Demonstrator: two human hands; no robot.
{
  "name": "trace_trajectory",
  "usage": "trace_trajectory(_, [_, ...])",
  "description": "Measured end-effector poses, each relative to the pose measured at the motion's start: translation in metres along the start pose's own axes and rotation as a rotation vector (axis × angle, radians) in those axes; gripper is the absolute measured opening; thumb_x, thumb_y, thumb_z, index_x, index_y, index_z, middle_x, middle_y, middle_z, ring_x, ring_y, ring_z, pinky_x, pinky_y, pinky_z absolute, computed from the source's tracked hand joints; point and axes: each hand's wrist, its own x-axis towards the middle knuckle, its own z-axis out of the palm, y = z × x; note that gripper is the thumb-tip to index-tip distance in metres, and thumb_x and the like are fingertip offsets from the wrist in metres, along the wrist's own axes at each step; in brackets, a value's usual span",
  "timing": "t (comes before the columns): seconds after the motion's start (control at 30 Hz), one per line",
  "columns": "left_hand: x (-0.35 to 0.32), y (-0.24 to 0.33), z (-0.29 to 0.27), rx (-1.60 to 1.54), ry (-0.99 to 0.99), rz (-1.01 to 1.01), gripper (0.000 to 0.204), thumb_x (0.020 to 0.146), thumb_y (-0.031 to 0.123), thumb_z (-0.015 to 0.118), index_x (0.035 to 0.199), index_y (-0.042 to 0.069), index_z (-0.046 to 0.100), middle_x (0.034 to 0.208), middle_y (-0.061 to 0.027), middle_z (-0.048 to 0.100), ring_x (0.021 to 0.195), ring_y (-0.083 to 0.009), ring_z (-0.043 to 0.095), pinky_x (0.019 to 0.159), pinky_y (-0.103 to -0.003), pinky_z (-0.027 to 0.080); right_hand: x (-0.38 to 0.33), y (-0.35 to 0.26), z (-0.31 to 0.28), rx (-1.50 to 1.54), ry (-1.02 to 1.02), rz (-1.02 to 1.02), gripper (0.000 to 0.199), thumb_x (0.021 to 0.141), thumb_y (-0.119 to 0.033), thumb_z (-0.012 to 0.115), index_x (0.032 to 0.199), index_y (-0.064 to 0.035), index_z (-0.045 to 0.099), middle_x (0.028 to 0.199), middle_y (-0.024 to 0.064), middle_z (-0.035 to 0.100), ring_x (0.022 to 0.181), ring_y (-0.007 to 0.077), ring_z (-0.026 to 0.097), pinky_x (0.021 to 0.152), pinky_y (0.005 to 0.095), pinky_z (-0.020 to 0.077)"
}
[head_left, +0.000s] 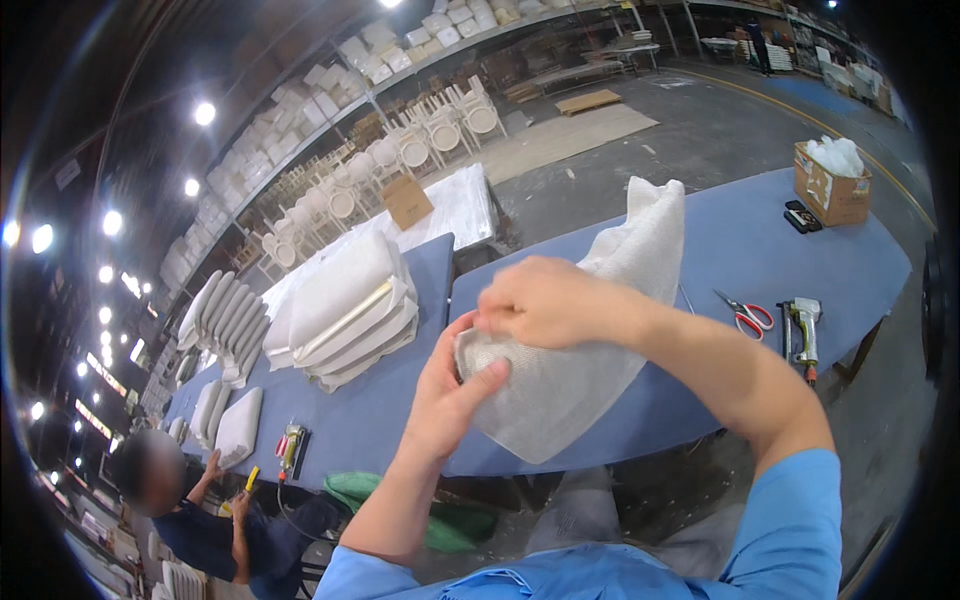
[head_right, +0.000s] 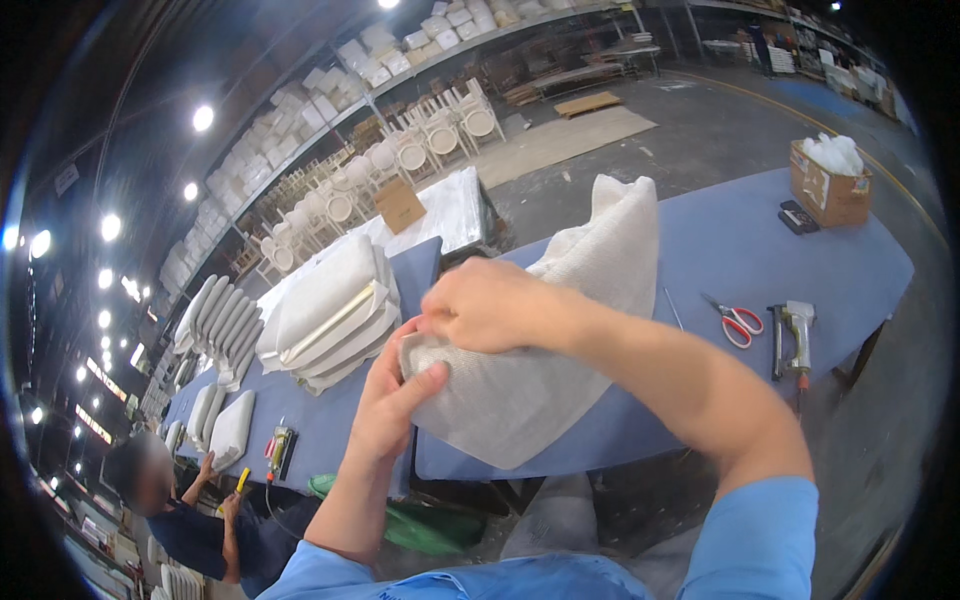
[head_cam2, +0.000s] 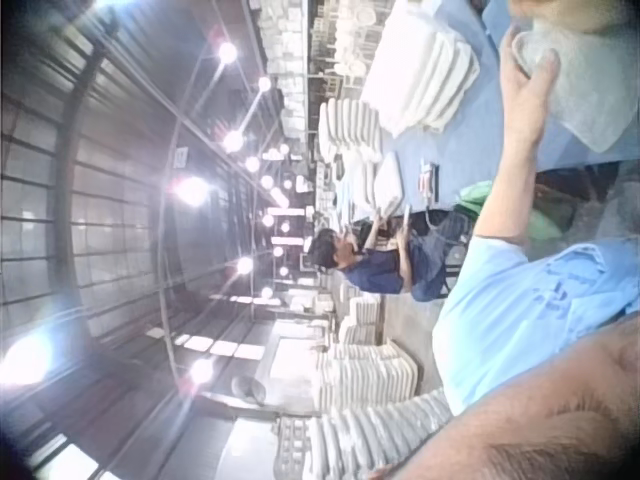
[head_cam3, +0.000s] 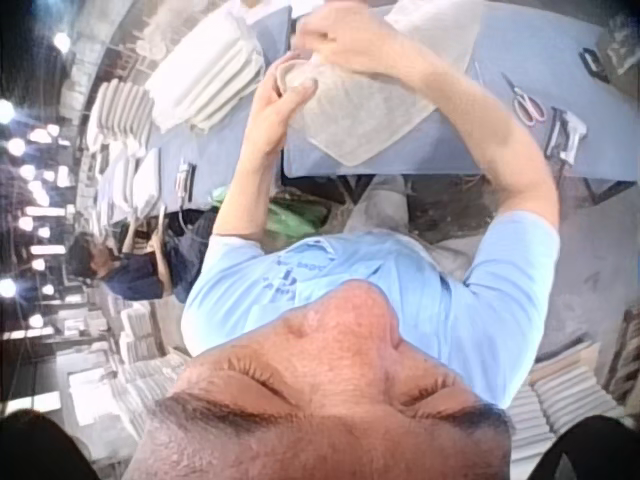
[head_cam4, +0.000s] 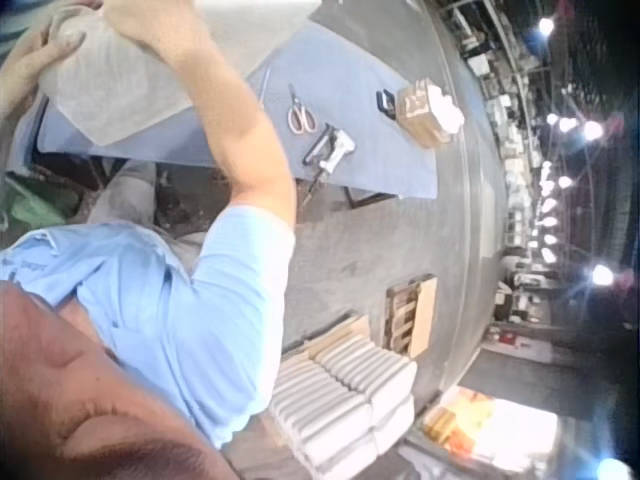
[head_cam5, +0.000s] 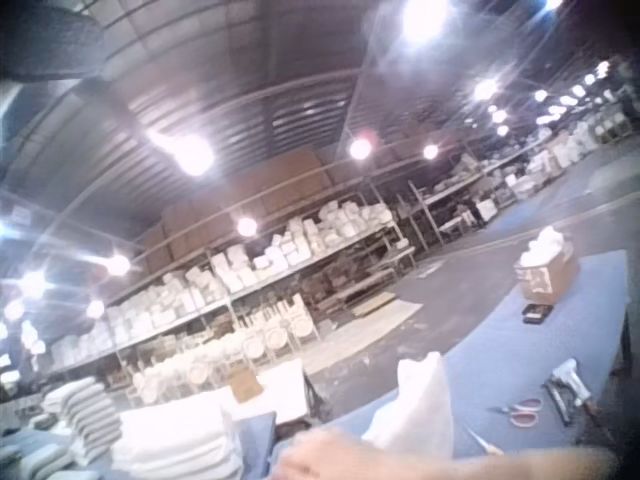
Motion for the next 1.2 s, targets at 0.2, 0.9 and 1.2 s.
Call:
trace_trajectory(0.2, [0.008,0.025,-0.016,0.262,-0.224,-0.224,0.066,0.097,0.038,0.082,0.141,-0.004,0.056,0.121,-0.0088,0.069,0.112,-0.0155,0.064,0.096,-0.032,0.052,-0.078,0.031,0.068,-0.016,1.292,0.13,0.038,0.107,-0.027,0.056,0.137,-0.0059,0.066,0.143,0.0209,0.055,0.136,0.0379,0.05,0.115,0.05,0.0377])
trace_trajectory(0.9, [-0.042,-0.013,0.089,0.034,-0.4,-0.006,0.031,0.112,0.024,0.062,0.089,0.004,0.066,0.077,0.0065,0.06,0.071,-0.0027,0.049,0.061,-0.025,0.042,-0.144,0.068,0.195,2.024,1.265,0.467,0.054,0.111,-0.048,0.045,0.14,-0.0037,0.056,0.137,0.0137,0.059,0.122,0.0254,0.06,0.101,0.0404,0.05])
trace_trajectory(1.2, [-0.006,-0.126,0.111,0.641,-0.283,0.278,0.029,0.107,0.017,0.062,0.083,0.001,0.061,0.067,-0.0143,0.056,0.061,-0.0236,0.055,0.058,-0.039,0.045,-0.17,0.157,0.229,1.107,1.103,0.945,0.025,0.104,-0.02,0.057,0.102,-0.0039,0.076,0.099,0.0114,0.076,0.08,0.0269,0.074,0.074,0.0418,0.0578])
